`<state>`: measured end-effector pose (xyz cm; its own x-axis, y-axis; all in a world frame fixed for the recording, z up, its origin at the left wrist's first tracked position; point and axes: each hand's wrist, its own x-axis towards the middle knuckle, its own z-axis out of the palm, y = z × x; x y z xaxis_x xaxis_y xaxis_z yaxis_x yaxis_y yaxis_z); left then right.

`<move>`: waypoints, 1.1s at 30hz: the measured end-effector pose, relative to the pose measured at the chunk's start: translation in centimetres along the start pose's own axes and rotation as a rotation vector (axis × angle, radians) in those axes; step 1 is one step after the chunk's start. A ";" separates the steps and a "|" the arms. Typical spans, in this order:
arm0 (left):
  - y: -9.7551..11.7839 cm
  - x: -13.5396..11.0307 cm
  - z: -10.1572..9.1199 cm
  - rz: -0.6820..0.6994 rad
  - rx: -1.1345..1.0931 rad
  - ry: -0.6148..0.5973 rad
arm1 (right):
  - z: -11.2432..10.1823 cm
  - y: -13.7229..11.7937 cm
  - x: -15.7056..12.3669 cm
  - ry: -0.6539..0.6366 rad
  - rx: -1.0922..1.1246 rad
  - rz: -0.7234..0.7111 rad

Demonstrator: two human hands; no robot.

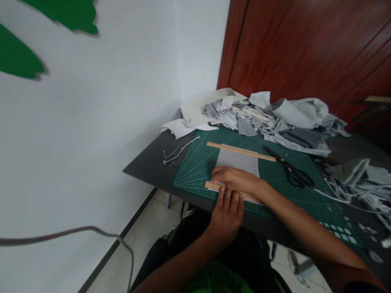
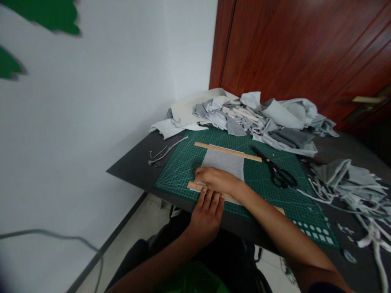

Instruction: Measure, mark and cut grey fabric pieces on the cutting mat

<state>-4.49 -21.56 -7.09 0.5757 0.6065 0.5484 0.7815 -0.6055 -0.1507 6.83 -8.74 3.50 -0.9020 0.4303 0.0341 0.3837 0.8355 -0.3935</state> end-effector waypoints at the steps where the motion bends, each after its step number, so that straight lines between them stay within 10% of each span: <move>1: 0.0 0.0 0.0 0.001 0.000 0.005 | 0.0 -0.1 0.0 -0.001 -0.006 0.002; 33: 0.0 0.0 0.0 0.004 0.028 0.031 | 0.2 0.0 0.1 0.007 -0.030 0.016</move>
<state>-4.47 -21.53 -7.12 0.5710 0.5876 0.5733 0.7860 -0.5928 -0.1754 6.73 -8.78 3.31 -0.8941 0.4464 0.0348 0.4042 0.8381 -0.3663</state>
